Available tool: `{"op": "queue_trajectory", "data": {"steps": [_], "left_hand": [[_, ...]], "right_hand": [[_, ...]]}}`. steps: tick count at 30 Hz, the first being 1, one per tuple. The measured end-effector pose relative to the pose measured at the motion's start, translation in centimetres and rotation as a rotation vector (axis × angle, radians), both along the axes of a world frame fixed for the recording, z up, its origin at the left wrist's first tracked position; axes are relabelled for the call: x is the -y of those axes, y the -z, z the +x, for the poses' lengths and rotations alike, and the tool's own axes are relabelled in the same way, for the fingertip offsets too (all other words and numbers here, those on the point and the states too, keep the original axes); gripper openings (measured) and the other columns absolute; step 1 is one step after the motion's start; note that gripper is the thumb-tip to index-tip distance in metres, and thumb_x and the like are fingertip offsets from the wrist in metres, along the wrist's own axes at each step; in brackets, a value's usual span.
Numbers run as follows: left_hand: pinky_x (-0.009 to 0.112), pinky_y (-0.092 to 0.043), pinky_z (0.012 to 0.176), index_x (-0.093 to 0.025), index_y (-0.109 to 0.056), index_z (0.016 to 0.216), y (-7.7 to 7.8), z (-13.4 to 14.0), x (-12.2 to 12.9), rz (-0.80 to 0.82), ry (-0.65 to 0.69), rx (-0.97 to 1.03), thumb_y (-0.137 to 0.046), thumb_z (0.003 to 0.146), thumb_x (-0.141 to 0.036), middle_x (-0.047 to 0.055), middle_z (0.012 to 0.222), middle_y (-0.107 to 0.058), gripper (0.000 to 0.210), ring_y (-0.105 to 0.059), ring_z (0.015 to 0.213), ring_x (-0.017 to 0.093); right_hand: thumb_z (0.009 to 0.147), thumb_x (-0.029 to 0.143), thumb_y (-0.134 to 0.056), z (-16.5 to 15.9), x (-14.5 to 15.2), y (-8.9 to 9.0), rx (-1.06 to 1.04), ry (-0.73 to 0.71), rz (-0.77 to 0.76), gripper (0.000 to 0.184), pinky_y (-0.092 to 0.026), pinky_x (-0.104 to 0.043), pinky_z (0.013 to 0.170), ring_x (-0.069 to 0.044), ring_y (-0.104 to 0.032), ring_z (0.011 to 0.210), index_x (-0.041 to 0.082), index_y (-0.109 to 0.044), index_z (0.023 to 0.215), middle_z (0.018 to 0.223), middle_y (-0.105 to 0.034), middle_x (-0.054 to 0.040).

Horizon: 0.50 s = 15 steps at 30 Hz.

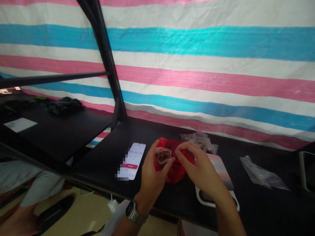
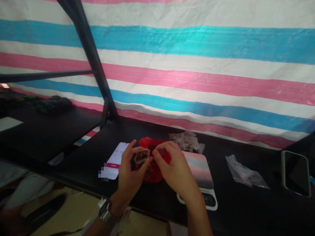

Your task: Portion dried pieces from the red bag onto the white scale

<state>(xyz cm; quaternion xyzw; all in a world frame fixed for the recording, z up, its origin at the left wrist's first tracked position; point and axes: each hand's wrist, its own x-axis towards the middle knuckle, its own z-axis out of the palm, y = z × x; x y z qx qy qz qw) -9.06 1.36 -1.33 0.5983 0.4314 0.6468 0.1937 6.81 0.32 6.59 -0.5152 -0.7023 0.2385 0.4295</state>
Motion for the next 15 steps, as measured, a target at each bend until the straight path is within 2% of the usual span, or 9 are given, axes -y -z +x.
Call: {"op": "queue_trajectory", "data": {"steps": [2, 4, 9, 12, 14, 15], "left_hand": [[0.037, -0.061, 0.093, -0.028, -0.051, 0.15, 0.3, 0.0, -0.2, 0.012, -0.018, -0.018, -0.077, 0.091, -0.028, 0.003, 0.112, -0.074, 0.064, -0.075, 0.102, 0.021], [0.038, -0.061, 0.095, -0.028, -0.05, 0.151, 0.5, 0.1, -0.3, 0.028, -0.041, -0.047, -0.076, 0.092, -0.028, 0.005, 0.116, -0.073, 0.064, -0.074, 0.105, 0.022], [0.043, -0.06, 0.101, -0.027, -0.054, 0.146, 0.1, 1.4, 0.3, 0.032, -0.042, -0.053, -0.078, 0.091, -0.031, 0.008, 0.126, -0.072, 0.06, -0.073, 0.115, 0.025], [0.046, -0.056, 0.109, -0.026, -0.049, 0.152, -0.8, 2.5, 0.8, 0.019, 0.111, 0.036, -0.075, 0.093, -0.032, 0.013, 0.138, -0.068, 0.065, -0.068, 0.128, 0.028], [0.043, -0.057, 0.107, -0.026, -0.049, 0.153, -1.4, 3.2, 1.0, -0.076, 0.278, 0.174, -0.066, 0.1, -0.036, 0.012, 0.136, -0.07, 0.057, -0.071, 0.124, 0.026], [0.04, -0.06, 0.101, -0.025, -0.054, 0.148, -1.6, 3.6, 0.9, -0.153, 0.371, 0.229, -0.062, 0.103, -0.038, 0.011, 0.129, -0.074, 0.048, -0.074, 0.116, 0.024]], "right_hand": [[0.096, 0.03, -0.069, -0.5, 0.7, -0.7, -0.057, -0.061, -0.081, 0.007, -0.052, -0.035, 0.09, -0.022, -0.069, 0.096, 0.026, -0.074, 0.098, 0.102, -0.077, -0.0021], [0.092, 0.028, -0.073, -1.0, 1.1, -0.9, -0.066, -0.054, -0.118, 0.009, -0.051, -0.034, 0.089, -0.022, -0.07, 0.097, 0.027, -0.076, 0.101, 0.103, -0.078, -0.0007], [0.093, 0.03, -0.07, -0.4, 1.1, -0.4, -0.085, 0.071, -0.028, 0.009, -0.05, -0.034, 0.085, -0.022, -0.068, 0.089, 0.024, -0.077, 0.09, 0.093, -0.077, -0.0022], [0.093, 0.034, -0.07, 1.2, 1.3, -0.4, -0.198, 0.087, -0.016, 0.012, -0.05, -0.03, 0.075, -0.019, -0.066, 0.08, 0.023, -0.075, 0.091, 0.087, -0.075, -0.0019], [0.093, 0.037, -0.071, 2.6, 1.5, -0.5, -0.309, 0.05, -0.041, 0.015, -0.05, -0.028, 0.071, -0.018, -0.066, 0.077, 0.023, -0.073, 0.09, 0.083, -0.074, -0.0011], [0.094, 0.039, -0.072, 3.4, 1.7, -0.5, -0.353, 0.025, -0.053, 0.017, -0.05, -0.027, 0.071, -0.017, -0.066, 0.076, 0.023, -0.072, 0.09, 0.081, -0.073, -0.0005]]}}
